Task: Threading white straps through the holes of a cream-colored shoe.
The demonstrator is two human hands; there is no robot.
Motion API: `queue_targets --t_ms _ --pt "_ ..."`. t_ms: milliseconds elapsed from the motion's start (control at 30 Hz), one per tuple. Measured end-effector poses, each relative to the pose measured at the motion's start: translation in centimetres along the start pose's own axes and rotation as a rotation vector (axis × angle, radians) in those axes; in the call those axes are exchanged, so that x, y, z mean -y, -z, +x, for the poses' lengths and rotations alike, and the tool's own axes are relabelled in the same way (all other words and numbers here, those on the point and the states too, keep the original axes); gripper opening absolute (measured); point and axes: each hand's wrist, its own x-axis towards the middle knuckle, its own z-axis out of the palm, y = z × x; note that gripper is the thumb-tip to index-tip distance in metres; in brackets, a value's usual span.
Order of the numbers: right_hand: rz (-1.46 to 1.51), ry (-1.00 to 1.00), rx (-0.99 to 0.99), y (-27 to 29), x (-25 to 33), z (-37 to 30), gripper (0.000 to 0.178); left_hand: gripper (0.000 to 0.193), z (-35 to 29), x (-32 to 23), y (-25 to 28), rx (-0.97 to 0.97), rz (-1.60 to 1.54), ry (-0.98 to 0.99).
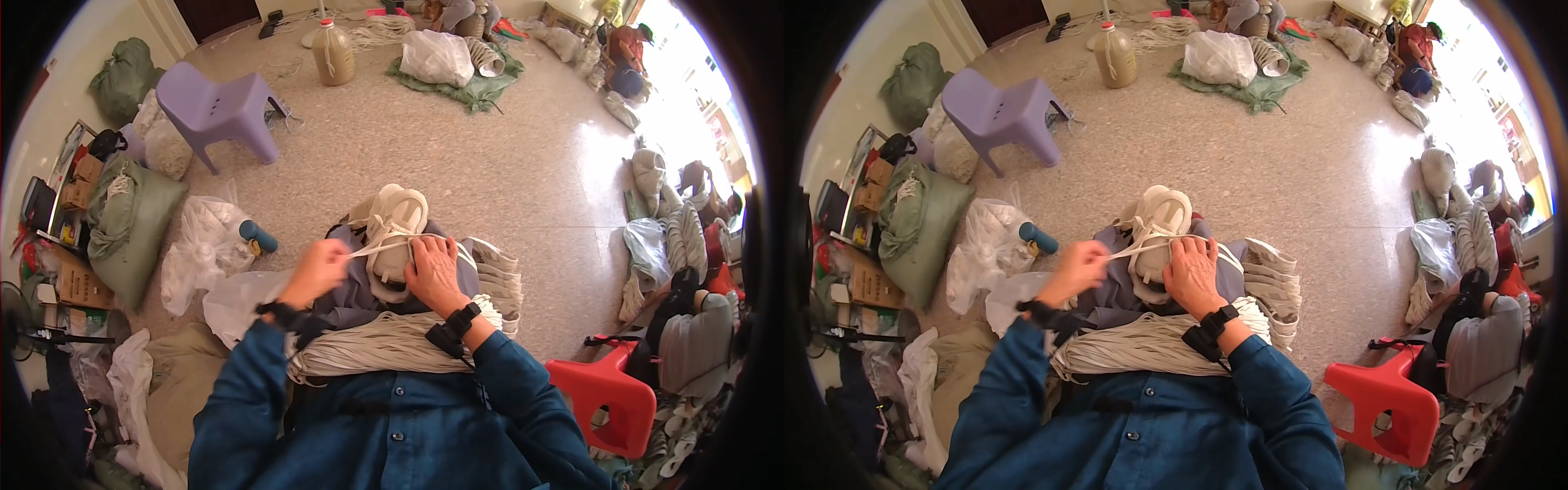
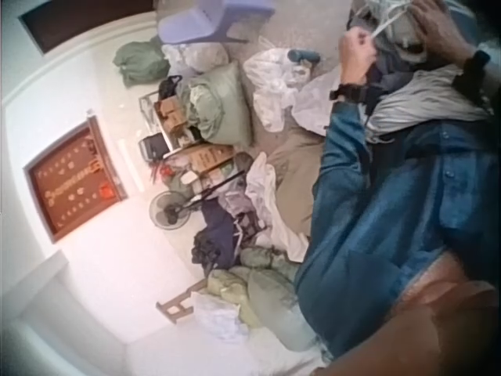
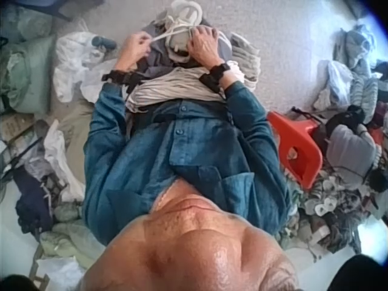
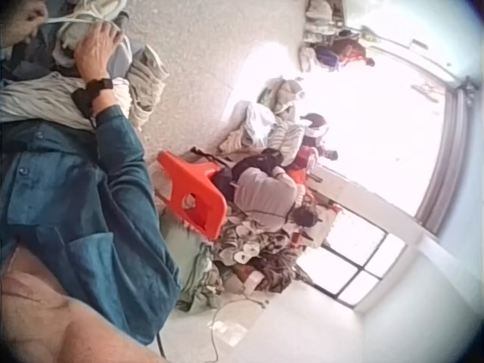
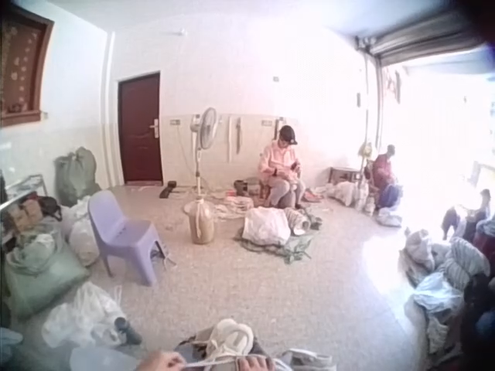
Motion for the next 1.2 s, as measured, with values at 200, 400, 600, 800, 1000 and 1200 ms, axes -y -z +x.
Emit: queue_targets --t_ms 200,400,600,800,1000,1200 --pt "0.077 0.073 -0.058 0.3 2.0 0.8 0.04 0.011 -11.4 14.5 22.2 -0.585 0.666 0.249" --pt "0.043 0.094 -0.195 1.0 -0.7 2.4 0.034 0.014 -12.1 5.6 13.9 -0.039 0.612 -0.063" --pt "0.029 0.161 -0.155 0.1 -1.7 3.1 0.012 0.02 -5.7 -2.4 1.3 -0.254 0.619 -0.58" --pt "0.266 0.086 -0.049 0.2 -1.8 2.5 0.008 0.017 0.9 -2.7 -5.0 -0.223 0.643 -0.763" --pt "0.242 0.039 -0.048 -0.2 -1.9 3.1 0.014 0.017 3.7 -2.2 -6.2 -0.275 0.705 -0.833" --pt "0.196 0.13 -0.225 -0.3 -1.5 3.6 0.013 0.016 3.4 -2.2 -5.9 -0.283 0.692 -0.792"
